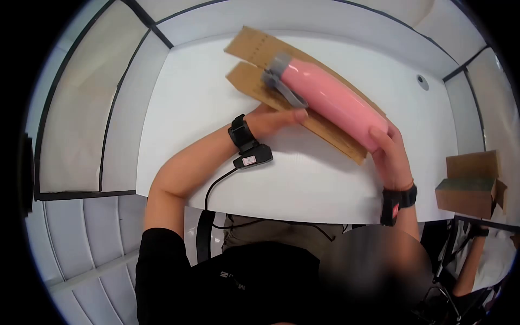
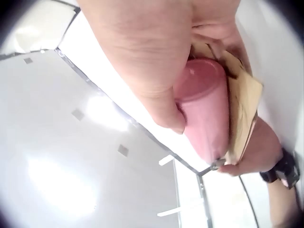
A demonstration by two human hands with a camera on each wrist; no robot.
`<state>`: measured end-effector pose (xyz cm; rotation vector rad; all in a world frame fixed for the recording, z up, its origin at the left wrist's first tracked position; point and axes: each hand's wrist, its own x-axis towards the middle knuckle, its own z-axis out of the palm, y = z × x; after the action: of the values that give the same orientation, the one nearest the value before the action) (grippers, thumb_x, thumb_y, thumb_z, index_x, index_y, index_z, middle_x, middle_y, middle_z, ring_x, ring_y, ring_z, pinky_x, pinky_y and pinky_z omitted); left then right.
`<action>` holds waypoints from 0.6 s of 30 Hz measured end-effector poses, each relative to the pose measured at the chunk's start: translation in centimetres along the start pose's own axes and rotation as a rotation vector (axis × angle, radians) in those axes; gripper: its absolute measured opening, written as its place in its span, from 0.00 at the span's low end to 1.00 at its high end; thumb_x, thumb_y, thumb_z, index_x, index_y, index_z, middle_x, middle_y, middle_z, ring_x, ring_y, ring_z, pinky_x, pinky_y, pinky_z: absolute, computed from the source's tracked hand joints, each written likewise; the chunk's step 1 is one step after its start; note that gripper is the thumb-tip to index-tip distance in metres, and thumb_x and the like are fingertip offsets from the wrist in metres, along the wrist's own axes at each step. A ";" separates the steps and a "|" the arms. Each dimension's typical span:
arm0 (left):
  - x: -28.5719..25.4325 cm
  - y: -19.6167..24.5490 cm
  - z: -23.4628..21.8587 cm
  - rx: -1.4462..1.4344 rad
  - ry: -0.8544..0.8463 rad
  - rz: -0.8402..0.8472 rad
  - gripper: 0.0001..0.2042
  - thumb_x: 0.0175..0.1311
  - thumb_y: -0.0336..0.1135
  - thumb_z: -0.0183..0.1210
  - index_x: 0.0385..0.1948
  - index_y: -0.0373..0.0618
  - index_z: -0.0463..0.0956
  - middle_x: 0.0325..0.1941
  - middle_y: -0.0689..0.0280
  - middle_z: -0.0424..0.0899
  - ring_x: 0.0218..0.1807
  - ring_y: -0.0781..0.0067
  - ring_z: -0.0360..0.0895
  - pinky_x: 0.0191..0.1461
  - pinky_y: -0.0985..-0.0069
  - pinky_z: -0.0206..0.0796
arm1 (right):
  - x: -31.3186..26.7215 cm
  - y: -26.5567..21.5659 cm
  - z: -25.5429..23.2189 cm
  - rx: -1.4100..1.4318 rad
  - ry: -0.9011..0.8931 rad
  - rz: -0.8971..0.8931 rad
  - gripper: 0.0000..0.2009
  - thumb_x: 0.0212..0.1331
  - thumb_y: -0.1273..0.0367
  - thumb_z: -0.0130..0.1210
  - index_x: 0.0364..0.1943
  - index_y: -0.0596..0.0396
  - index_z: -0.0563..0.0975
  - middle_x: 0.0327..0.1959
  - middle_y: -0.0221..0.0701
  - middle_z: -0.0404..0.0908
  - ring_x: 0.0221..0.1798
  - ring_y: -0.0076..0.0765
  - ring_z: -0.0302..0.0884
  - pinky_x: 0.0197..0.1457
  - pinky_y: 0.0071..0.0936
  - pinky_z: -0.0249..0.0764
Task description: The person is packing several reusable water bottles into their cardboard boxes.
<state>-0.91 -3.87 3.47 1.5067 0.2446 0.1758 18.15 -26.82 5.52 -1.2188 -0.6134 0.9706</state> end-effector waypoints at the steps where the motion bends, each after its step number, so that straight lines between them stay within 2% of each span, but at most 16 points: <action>1: 0.4 -0.6 -0.6 -0.096 0.050 0.068 0.43 0.59 0.57 0.70 0.70 0.41 0.60 0.70 0.57 0.71 0.72 0.65 0.66 0.74 0.65 0.60 | 1.2 -0.3 0.6 -0.057 -0.067 0.057 0.32 0.60 0.61 0.64 0.65 0.67 0.70 0.60 0.36 0.78 0.62 0.31 0.75 0.69 0.29 0.67; 3: 1.4 -1.3 -1.3 -0.228 0.139 0.239 0.40 0.64 0.60 0.64 0.69 0.43 0.61 0.68 0.60 0.71 0.69 0.66 0.68 0.73 0.64 0.61 | 3.4 -1.0 1.3 -0.180 -0.197 0.167 0.33 0.58 0.61 0.66 0.65 0.67 0.71 0.60 0.36 0.79 0.61 0.30 0.75 0.69 0.29 0.66; 6: 2.2 -1.4 -1.3 -0.471 0.181 0.239 0.39 0.66 0.66 0.58 0.69 0.45 0.63 0.67 0.63 0.72 0.68 0.67 0.68 0.73 0.63 0.60 | 5.5 -0.8 2.8 -0.383 -0.426 0.300 0.35 0.55 0.61 0.68 0.65 0.67 0.71 0.59 0.35 0.79 0.60 0.29 0.74 0.69 0.28 0.65; 7: 2.2 -1.1 -1.2 -0.484 0.200 0.238 0.39 0.66 0.68 0.55 0.68 0.46 0.64 0.66 0.63 0.73 0.68 0.66 0.69 0.73 0.62 0.61 | 5.9 -0.1 3.0 -0.412 -0.476 0.313 0.34 0.53 0.61 0.69 0.63 0.67 0.73 0.55 0.35 0.81 0.58 0.28 0.76 0.63 0.28 0.71; 9: 2.0 -0.2 -0.8 -0.507 0.241 0.225 0.39 0.67 0.72 0.49 0.67 0.48 0.66 0.66 0.63 0.74 0.68 0.65 0.70 0.71 0.61 0.63 | 6.7 0.0 2.6 -0.338 -0.565 0.377 0.33 0.53 0.61 0.70 0.61 0.67 0.74 0.52 0.36 0.82 0.55 0.29 0.78 0.57 0.28 0.75; 10: 2.0 0.0 -0.9 -0.514 0.242 0.217 0.39 0.67 0.72 0.49 0.67 0.48 0.67 0.65 0.63 0.74 0.68 0.65 0.70 0.71 0.61 0.63 | 7.0 0.1 2.3 -0.294 -0.608 0.413 0.32 0.53 0.61 0.70 0.59 0.66 0.74 0.51 0.36 0.83 0.53 0.29 0.80 0.54 0.28 0.77; 11: 2.0 -0.1 -0.8 -0.524 0.241 0.204 0.39 0.67 0.73 0.50 0.66 0.49 0.67 0.65 0.63 0.75 0.67 0.65 0.71 0.71 0.60 0.64 | 7.2 0.1 1.8 -0.218 -0.641 0.434 0.31 0.52 0.61 0.70 0.58 0.66 0.74 0.47 0.38 0.84 0.47 0.34 0.85 0.45 0.28 0.80; 12: 2.1 -0.2 -0.7 -0.534 0.235 0.196 0.38 0.66 0.73 0.50 0.66 0.49 0.68 0.64 0.63 0.75 0.66 0.64 0.71 0.71 0.60 0.64 | 7.7 0.3 0.7 -0.123 -0.696 0.490 0.34 0.49 0.61 0.71 0.59 0.68 0.72 0.46 0.43 0.84 0.45 0.43 0.87 0.41 0.34 0.83; 14: 2.5 -0.9 -0.5 -0.571 0.208 0.198 0.39 0.66 0.73 0.50 0.65 0.49 0.68 0.65 0.64 0.75 0.67 0.65 0.71 0.72 0.59 0.62 | 7.5 0.9 -1.4 0.103 -0.717 0.514 0.39 0.45 0.60 0.73 0.59 0.71 0.71 0.45 0.48 0.83 0.44 0.52 0.88 0.37 0.41 0.85; 16: 2.9 -1.6 -1.2 -0.700 0.151 0.157 0.38 0.67 0.73 0.50 0.65 0.49 0.68 0.66 0.64 0.74 0.69 0.67 0.68 0.75 0.61 0.56 | 6.5 0.9 -2.9 0.189 -0.693 0.438 0.41 0.43 0.58 0.74 0.59 0.72 0.70 0.43 0.50 0.83 0.43 0.56 0.88 0.35 0.45 0.85; 18: 3.1 -1.7 -1.8 -0.675 0.166 0.189 0.37 0.67 0.71 0.51 0.64 0.48 0.67 0.62 0.64 0.76 0.68 0.65 0.68 0.74 0.57 0.57 | 6.3 1.2 -5.0 0.230 -0.678 0.359 0.43 0.41 0.56 0.75 0.59 0.72 0.70 0.42 0.51 0.83 0.42 0.57 0.88 0.34 0.46 0.86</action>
<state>1.52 -1.42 1.48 0.8410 0.1513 0.4843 25.01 -23.70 2.38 -0.7902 -0.7912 1.7376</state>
